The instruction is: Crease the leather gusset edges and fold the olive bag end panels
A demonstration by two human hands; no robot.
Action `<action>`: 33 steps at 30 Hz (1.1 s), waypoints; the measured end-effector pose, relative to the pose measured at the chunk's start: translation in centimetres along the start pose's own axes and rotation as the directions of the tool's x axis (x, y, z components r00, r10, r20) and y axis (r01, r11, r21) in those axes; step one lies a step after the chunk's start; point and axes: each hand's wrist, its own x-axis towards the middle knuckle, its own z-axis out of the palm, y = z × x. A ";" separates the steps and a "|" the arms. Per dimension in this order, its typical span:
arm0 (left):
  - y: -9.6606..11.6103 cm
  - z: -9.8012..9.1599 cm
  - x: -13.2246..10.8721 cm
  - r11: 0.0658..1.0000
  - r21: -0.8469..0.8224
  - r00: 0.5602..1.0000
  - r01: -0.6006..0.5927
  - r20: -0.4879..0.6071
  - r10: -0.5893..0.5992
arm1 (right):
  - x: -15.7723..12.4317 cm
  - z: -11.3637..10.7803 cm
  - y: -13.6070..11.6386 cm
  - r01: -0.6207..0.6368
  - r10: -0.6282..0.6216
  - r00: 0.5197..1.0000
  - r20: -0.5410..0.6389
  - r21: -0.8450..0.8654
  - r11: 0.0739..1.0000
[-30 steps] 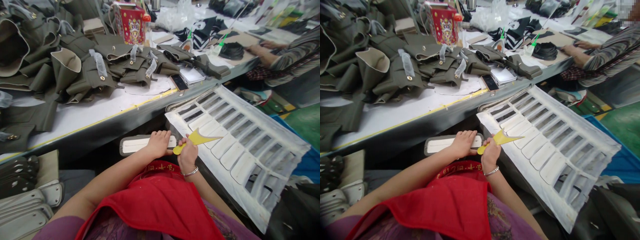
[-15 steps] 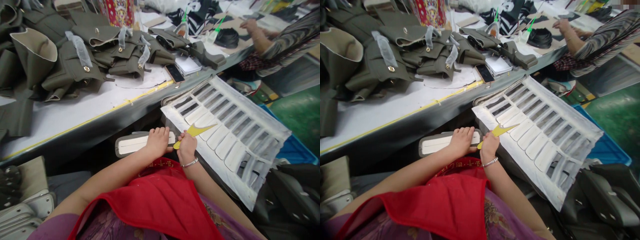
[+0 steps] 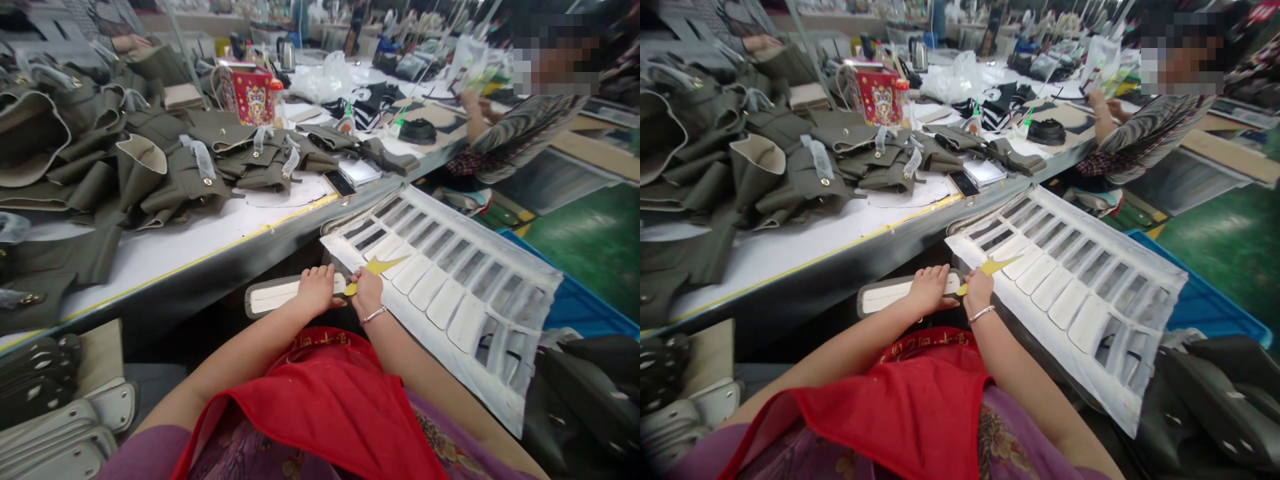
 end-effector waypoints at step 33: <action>-13.1 -0.9 -11.0 0.399 -0.881 0.755 0.255 -0.077 -0.651 | 5.1 -7.9 -5.2 0.138 0.093 0.904 0.417 -0.493 0.859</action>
